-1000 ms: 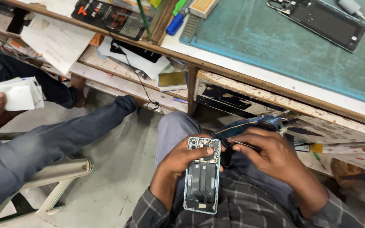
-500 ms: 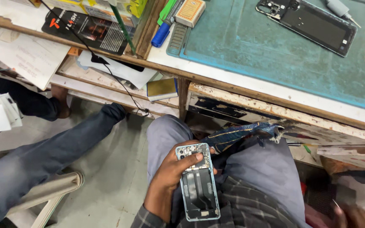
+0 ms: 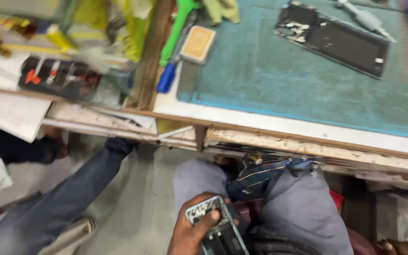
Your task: The person uses tweezers to manipulate small internal components and ribbon cables inside a disassembled smartphone chassis. They carefully lift and adjust connectors on the motherboard while holding the device steady with their other hand.
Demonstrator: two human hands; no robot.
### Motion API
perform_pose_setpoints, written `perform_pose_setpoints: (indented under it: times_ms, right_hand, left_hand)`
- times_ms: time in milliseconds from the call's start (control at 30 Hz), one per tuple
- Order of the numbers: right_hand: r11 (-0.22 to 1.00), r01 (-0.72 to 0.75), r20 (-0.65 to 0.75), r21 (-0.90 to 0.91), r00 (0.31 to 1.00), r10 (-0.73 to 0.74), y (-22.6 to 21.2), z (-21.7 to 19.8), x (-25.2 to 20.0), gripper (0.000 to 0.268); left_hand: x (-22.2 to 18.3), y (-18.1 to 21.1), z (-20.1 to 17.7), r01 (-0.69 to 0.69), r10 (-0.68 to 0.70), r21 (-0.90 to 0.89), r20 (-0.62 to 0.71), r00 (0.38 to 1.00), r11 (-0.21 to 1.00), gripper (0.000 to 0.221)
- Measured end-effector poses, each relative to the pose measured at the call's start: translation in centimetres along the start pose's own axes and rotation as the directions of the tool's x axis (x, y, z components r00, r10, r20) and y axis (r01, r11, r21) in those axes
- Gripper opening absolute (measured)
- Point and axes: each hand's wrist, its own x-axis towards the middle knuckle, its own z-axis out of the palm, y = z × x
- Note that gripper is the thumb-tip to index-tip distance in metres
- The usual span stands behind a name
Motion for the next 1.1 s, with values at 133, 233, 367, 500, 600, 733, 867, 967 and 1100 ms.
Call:
perform_pose_setpoints:
  times_ms: [133,233,367,500,600,733,867,967,1100]
  right_hand:
    - [0.992,-0.12,-0.087,0.043,0.989,0.123,-0.8,0.0,-0.7,0.021]
    - [0.954,-0.272,-0.126,0.129,0.949,0.288,-1.1,0.7,-1.0,0.018]
    - [0.932,-0.262,-0.175,0.252,0.934,0.31,-3.1,0.0,-2.7,0.017]
    - [0.956,-0.101,-0.276,0.275,0.944,0.179,-7.4,-3.2,0.8,0.015]
    - [0.945,-0.043,-0.242,0.324,0.962,0.127,-11.1,-5.9,2.5,0.017]
    - [0.812,0.135,-0.326,0.567,0.943,0.072,-17.1,-7.3,6.2,0.015]
    - [0.694,0.179,-0.287,0.697,0.957,0.041,-21.5,-9.0,7.6,0.014]
    - [0.629,0.224,-0.266,0.745,0.963,-0.028,-23.2,-9.2,7.5,0.016]
    - [0.577,0.305,-0.304,0.757,0.947,-0.102,-24.1,-8.8,6.2,0.016]
  left_hand:
    - [0.2,-0.3,0.5,0.049,-0.061,0.15,0.076,0.995,0.988,0.031]
    - [-0.6,-1.8,0.8,0.047,-0.053,0.29,0.011,0.999,0.956,0.032]
    - [0.4,-3.8,1.8,-0.091,0.063,0.378,0.084,0.994,0.921,0.033]
    - [1.2,-3.8,4.6,-0.066,0.054,0.103,0.117,0.992,0.993,0.032]
    - [0.9,-4.7,5.9,-0.114,0.1,0.124,0.114,0.988,0.986,0.034]
    - [-1.1,-6.8,5.8,-0.098,0.09,0.099,0.081,0.993,0.99,0.039]
    - [-3.7,-7.1,5.0,-0.143,0.141,0.086,0.033,0.989,0.986,0.038]
    - [-5.3,-6.5,4.0,-0.166,0.168,0.086,-0.016,0.986,0.982,0.038]
    - [-5.8,-5.6,4.0,-0.26,0.258,0.119,0.03,0.966,0.958,0.038]
